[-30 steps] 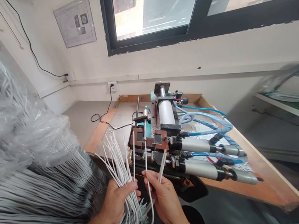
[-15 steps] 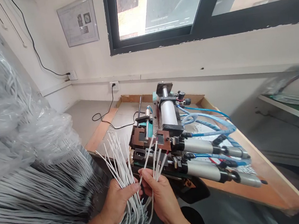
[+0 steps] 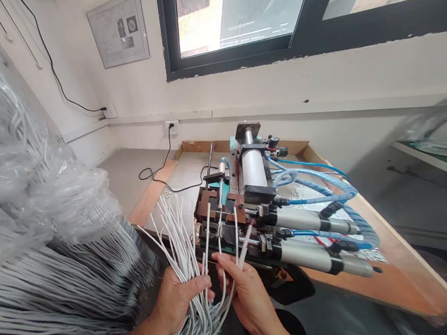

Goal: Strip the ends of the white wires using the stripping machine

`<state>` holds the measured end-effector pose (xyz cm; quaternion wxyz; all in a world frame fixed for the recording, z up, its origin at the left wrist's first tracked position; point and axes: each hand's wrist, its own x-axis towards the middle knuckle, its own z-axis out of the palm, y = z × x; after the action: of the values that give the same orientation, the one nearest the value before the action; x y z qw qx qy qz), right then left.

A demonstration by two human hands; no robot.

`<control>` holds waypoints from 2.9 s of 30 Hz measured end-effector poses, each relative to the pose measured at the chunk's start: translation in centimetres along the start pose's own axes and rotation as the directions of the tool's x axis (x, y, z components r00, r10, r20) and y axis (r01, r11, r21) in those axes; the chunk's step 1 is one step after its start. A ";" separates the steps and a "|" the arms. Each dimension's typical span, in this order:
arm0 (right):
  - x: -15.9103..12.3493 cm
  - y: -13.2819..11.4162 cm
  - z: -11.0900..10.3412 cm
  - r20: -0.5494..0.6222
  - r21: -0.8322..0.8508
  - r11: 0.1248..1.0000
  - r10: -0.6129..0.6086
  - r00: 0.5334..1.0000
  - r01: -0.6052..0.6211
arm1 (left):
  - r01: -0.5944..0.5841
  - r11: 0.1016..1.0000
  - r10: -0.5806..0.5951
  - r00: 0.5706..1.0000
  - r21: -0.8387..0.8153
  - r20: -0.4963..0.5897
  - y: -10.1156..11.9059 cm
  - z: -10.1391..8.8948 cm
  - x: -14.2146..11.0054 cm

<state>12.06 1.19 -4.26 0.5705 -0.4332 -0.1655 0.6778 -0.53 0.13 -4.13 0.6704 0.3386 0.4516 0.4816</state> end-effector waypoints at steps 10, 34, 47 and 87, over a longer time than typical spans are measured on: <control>-0.4 0.8 0.0 0.071 -0.045 0.991 -0.121 0.990 0.125 | -0.013 1.000 0.014 1.000 0.028 -0.004 0.2 0.3 0.1; -0.8 2.0 -0.9 0.143 -0.286 0.940 -0.148 0.979 0.184 | -0.078 0.993 0.071 0.994 -0.088 -0.081 2.1 0.9 1.0; 1.6 -0.4 1.5 -0.134 0.275 0.960 -0.009 0.991 0.046 | -0.010 0.996 0.004 0.998 -0.090 -0.064 4.2 1.2 1.7; -0.1 0.8 -0.6 -0.082 0.002 0.996 -0.090 0.993 0.091 | 0.055 0.988 -0.058 0.998 0.144 0.018 0.3 -0.3 0.5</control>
<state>12.02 0.66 -5.17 0.6083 -0.4509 -0.1594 0.6335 -0.84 0.76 -4.08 0.6626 0.3781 0.4870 0.4252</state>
